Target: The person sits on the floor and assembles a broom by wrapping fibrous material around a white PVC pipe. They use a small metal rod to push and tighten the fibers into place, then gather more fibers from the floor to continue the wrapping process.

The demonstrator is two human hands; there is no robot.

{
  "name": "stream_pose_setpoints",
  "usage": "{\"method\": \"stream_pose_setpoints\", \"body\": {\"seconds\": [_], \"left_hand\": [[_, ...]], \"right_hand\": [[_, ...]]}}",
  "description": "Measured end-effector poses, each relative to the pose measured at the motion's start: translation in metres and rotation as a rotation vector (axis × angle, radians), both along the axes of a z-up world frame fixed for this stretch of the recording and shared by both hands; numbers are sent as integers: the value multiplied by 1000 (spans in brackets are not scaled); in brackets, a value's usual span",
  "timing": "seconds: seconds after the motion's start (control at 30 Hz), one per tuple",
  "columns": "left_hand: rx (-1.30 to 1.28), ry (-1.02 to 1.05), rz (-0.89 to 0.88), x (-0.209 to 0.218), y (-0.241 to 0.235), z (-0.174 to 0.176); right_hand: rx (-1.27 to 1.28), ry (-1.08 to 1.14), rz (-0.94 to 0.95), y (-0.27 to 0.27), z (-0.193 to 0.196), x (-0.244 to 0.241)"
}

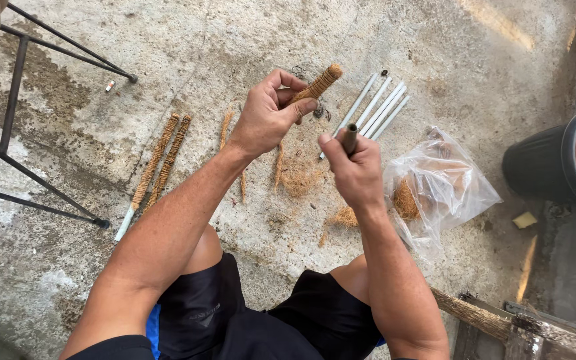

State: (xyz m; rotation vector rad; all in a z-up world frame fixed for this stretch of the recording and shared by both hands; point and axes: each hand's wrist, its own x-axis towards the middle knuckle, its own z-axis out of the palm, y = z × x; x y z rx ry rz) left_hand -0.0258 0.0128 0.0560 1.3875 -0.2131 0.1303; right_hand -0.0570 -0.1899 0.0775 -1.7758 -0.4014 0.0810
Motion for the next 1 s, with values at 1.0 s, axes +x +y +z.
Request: {"method": "stream_pose_setpoints", "body": {"seconds": [1.0], "left_hand": [[730,-272,230,14,0,-39]], "right_hand": [[-825,-706,94,18,60,-49]]}}
